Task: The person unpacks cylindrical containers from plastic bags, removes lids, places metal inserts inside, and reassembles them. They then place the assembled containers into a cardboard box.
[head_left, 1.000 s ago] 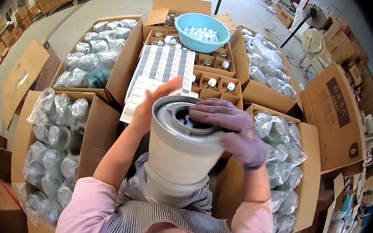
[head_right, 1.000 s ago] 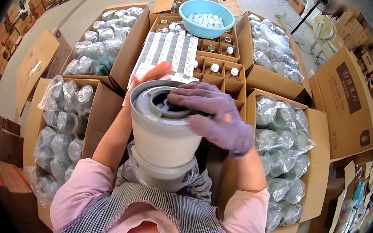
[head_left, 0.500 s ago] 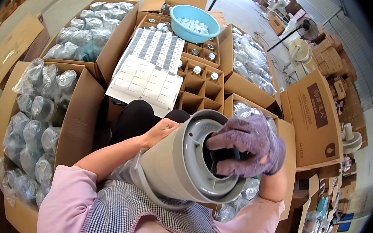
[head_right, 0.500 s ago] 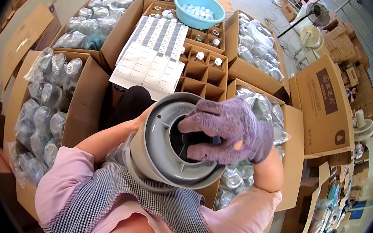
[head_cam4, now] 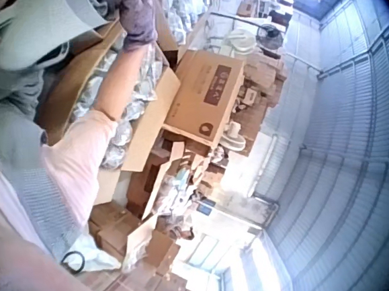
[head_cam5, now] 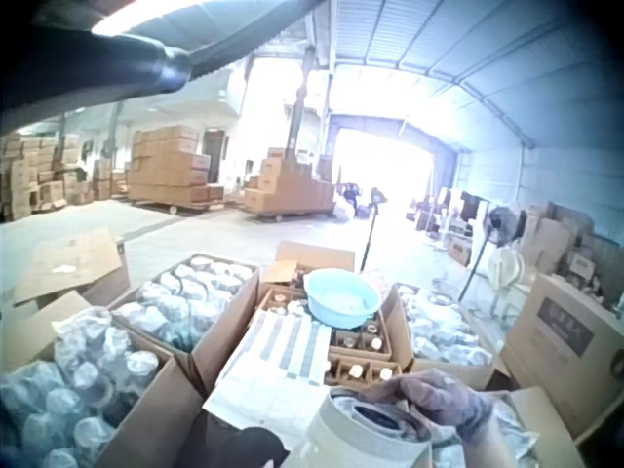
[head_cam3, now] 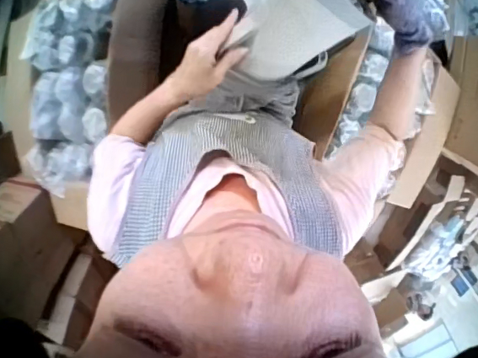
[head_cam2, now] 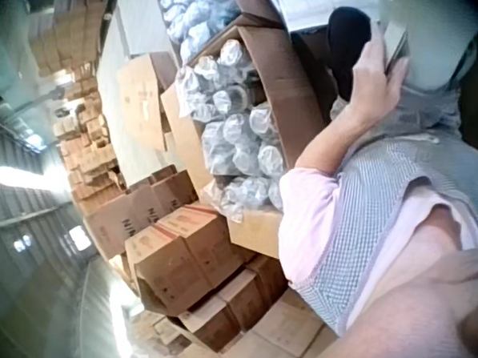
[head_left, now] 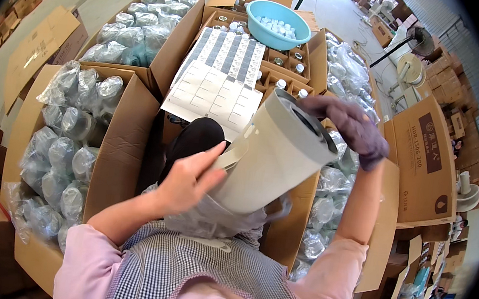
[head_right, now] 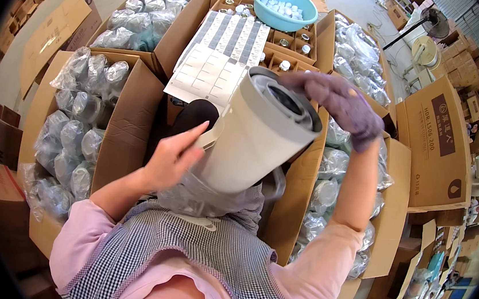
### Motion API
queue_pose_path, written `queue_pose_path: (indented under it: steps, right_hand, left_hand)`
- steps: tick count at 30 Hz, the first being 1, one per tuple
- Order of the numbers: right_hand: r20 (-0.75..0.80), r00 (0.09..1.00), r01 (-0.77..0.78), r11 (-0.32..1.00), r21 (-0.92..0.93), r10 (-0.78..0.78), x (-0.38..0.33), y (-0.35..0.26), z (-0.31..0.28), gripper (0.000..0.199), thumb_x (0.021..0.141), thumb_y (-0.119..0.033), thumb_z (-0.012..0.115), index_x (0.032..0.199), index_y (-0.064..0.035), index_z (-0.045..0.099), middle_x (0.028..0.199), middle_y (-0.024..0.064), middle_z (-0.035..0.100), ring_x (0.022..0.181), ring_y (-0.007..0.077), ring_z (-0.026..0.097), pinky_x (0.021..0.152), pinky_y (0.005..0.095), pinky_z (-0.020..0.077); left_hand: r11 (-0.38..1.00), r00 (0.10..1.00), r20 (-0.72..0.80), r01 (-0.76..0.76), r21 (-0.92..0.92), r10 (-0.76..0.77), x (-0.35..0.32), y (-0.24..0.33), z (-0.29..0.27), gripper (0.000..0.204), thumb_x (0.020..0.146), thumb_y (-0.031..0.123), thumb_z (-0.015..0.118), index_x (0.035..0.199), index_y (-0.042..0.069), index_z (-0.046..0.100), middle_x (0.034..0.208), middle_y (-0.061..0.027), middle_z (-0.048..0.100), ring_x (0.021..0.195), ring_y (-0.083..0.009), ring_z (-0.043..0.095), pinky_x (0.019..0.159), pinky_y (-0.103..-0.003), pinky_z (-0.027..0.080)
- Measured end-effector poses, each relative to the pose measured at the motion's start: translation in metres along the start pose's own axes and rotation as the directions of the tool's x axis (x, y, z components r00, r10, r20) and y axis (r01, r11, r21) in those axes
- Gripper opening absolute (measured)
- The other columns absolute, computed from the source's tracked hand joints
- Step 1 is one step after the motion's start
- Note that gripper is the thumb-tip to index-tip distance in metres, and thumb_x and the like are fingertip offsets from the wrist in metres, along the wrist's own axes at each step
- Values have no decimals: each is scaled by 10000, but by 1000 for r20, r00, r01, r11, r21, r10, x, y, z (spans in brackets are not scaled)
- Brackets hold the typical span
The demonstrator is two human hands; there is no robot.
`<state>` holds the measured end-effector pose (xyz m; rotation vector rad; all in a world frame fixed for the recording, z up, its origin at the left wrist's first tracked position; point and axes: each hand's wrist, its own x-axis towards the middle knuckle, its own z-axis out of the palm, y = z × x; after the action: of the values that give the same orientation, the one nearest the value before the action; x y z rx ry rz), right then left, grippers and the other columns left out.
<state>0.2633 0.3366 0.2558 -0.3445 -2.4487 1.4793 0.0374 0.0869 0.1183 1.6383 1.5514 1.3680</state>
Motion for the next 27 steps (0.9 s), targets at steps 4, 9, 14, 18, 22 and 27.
queue_pose_path:
  steps: [4,9,14,18,22,27]
  right_hand:
    - [-219,976,35,971,238,18,44,42,37,626,1045,-464,366,1083,73,685,1030,135,721,969,198,678,923,307,509]
    - [-224,909,416,809,416,-352,80,114,36,430,950,-338,546,909,49,729,898,122,726,875,174,673,843,313,527]
    - [-111,994,53,914,402,-9,84,124,27,280,717,-136,662,922,41,729,932,135,724,878,210,675,831,315,533]
    - [-131,957,287,766,575,-260,97,158,23,291,693,-134,643,920,30,723,955,178,707,958,295,662,952,387,494]
    - [-413,907,408,436,802,-88,109,184,36,317,937,-228,615,1111,33,651,1126,190,666,1085,293,625,1022,436,459]
    - [-386,779,-311,838,447,495,162,261,46,361,931,-174,650,1233,21,616,1158,156,668,1094,255,637,976,344,484]
  left_hand:
    - [955,976,61,-216,205,207,-30,9,21,858,845,145,742,1467,-151,231,1094,-330,596,865,-426,653,738,-417,557]
    - [933,917,235,-349,89,321,-11,20,8,691,798,239,795,1302,-110,475,902,-232,661,740,-340,682,620,-357,563]
    - [992,954,-287,-112,-65,89,102,-50,-21,104,874,105,709,828,12,711,640,-68,643,547,-162,632,515,-259,495]
    - [945,979,-201,25,325,43,228,-205,-28,141,868,144,729,929,17,713,933,-142,675,890,-318,657,802,-392,526]
    - [809,993,77,27,587,-89,283,-306,-3,351,836,232,759,1143,82,680,1210,-102,607,1221,-312,493,1010,-442,403]
    - [701,923,185,116,704,-338,301,-327,20,398,756,217,819,1121,132,687,1233,-80,581,1257,-275,452,1004,-458,338]
